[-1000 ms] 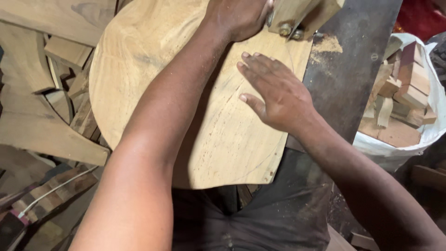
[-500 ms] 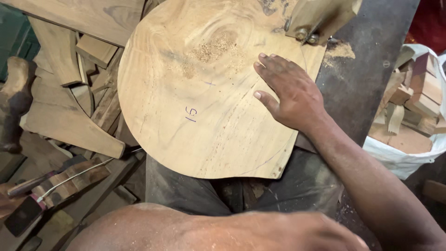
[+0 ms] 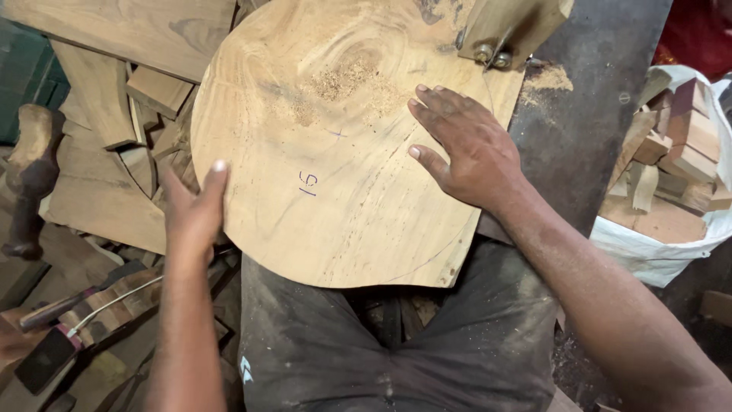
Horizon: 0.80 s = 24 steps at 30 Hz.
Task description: The person cuts a curved shape from a circular piece of wood by feeding it through a vertical bandsaw machine, using both hands to guide and rotate the wood along the drawn lines.
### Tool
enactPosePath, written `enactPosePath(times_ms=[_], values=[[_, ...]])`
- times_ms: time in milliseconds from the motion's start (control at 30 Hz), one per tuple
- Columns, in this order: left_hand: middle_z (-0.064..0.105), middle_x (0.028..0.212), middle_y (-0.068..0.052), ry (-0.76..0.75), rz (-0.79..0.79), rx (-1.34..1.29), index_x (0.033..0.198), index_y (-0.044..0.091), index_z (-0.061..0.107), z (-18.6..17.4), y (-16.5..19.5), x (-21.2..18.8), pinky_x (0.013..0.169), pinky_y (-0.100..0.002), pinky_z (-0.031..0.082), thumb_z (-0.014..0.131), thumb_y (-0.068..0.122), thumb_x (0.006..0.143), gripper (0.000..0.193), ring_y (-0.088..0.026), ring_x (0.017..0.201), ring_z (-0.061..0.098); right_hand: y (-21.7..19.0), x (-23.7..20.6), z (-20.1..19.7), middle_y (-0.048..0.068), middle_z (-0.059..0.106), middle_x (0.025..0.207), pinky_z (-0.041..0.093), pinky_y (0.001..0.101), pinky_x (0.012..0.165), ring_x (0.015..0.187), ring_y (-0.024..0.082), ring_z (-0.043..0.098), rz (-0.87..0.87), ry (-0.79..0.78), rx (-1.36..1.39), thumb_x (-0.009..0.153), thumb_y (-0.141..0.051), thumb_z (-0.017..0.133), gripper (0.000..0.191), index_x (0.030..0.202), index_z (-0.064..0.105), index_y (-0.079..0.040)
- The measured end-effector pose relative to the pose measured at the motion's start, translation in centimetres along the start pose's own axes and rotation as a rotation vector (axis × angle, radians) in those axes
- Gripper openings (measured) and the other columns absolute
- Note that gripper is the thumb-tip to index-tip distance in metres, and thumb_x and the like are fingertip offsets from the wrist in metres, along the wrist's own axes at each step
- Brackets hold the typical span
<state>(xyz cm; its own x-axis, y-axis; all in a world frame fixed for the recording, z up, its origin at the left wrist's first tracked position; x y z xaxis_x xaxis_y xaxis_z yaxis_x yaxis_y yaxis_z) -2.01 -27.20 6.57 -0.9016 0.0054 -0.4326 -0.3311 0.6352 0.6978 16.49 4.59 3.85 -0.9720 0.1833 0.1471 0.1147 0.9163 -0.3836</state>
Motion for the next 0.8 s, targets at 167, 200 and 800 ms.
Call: enactPosePath(times_ms=[167,200,800], values=[[0.069,0.129,-0.026,-0.225,0.075,-0.552,0.134,-0.010,0.058,1.7,-5.2,2.0,0.096,-0.042,0.057,0.065,0.033,0.098,0.056,-0.030,0.111,0.070,-0.1,-0.2,0.1,0.007,0.048,0.161,0.029,0.0459,0.126,0.152,0.027,0.039,0.021,-0.032,-0.002,0.105,-0.050,0.054,0.059,0.155,0.051,-0.017],[0.070,0.127,-0.025,-0.174,0.076,-0.524,0.132,-0.011,0.060,2.0,-5.5,1.6,0.092,-0.040,0.057,0.067,0.033,0.098,0.056,-0.028,0.107,0.070,-0.1,-0.3,0.1,0.008,0.047,0.162,0.028,0.0460,0.126,0.152,0.028,0.039,-0.002,-0.038,0.010,0.106,-0.050,0.054,0.060,0.155,0.050,-0.016],[0.070,0.126,-0.022,0.067,0.254,-0.213,0.134,-0.011,0.058,2.9,-7.8,-4.5,0.095,-0.035,0.053,0.066,0.033,0.100,0.056,-0.025,0.112,0.068,0.2,-1.1,-1.8,0.007,0.051,0.159,0.029,0.0463,0.124,0.149,0.027,0.042,-0.097,-0.093,0.076,0.097,-0.048,0.062,0.062,0.150,0.056,-0.016]])
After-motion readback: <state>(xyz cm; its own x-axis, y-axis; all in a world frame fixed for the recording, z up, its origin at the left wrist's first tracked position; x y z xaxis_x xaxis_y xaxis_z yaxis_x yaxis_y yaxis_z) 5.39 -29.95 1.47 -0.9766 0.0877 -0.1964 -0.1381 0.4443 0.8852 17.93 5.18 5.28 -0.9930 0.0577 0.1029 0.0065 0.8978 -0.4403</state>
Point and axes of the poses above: each hand's wrist, its own x-axis towards the middle knuckle, its own z-axis out of the palm, y = z × x, the point moved 2 cm from there along x, towards the middle knuckle
